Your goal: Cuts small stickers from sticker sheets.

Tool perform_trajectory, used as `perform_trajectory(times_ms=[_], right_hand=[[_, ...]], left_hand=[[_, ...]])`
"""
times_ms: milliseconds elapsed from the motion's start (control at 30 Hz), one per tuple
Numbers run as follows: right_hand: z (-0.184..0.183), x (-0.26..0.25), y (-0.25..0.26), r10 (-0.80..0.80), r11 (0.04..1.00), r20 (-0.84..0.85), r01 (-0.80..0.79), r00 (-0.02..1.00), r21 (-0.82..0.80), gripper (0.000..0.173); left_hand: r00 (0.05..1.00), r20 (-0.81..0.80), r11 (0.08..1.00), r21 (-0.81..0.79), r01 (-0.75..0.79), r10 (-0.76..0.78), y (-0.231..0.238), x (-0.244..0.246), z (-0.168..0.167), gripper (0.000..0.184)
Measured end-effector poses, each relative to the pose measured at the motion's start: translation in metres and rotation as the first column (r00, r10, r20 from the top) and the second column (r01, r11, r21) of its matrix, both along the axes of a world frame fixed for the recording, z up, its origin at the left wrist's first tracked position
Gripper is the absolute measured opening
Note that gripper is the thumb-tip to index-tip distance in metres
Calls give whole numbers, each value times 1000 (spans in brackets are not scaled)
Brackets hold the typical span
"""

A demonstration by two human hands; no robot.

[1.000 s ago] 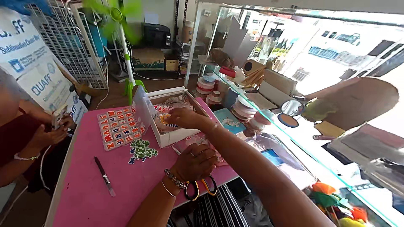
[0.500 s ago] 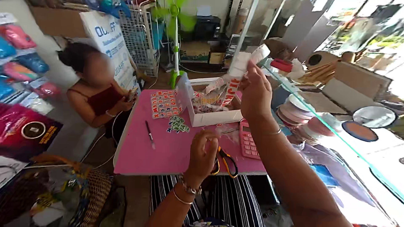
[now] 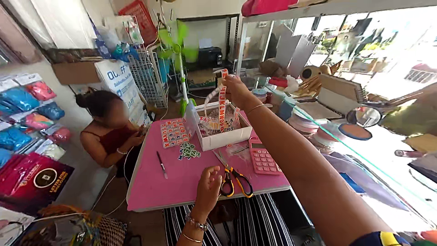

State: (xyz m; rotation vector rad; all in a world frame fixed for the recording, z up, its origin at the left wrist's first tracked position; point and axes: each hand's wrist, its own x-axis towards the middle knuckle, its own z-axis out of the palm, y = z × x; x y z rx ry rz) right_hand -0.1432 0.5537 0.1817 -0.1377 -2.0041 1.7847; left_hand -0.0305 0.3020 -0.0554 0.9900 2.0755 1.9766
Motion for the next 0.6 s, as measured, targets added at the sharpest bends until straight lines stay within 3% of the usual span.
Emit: perform_trajectory(times_ms=[67, 167, 233, 333, 433, 600], right_hand=[[-7, -8, -2, -80, 977, 91, 60, 993, 207, 47], [-24, -4, -8, -294, 748, 375, -33, 879, 663, 32], [-26, -1, -13, -422, 645, 462, -101, 780, 758, 28], [-29, -2, -1, -398, 632, 422, -89, 815, 769, 22], [-14, 12, 9, -239, 722, 264, -11, 934, 691, 21], [37, 53, -2, -81, 897, -14, 79, 997, 434, 27]], left_hand=[[998, -54, 999, 27, 32, -31, -2, -2, -8, 38], [991, -112, 997, -17, 73, -74, -8, -2, -11, 35], [987, -134, 996, -25, 89, -91, -10, -4, -11, 33], [983, -151, 994, -36, 103, -107, -11, -4, -11, 33], [983, -149, 994, -42, 100, -105, -10, -2, -10, 32], [996, -41, 995, 60, 78, -76, -12, 2, 3, 29]])
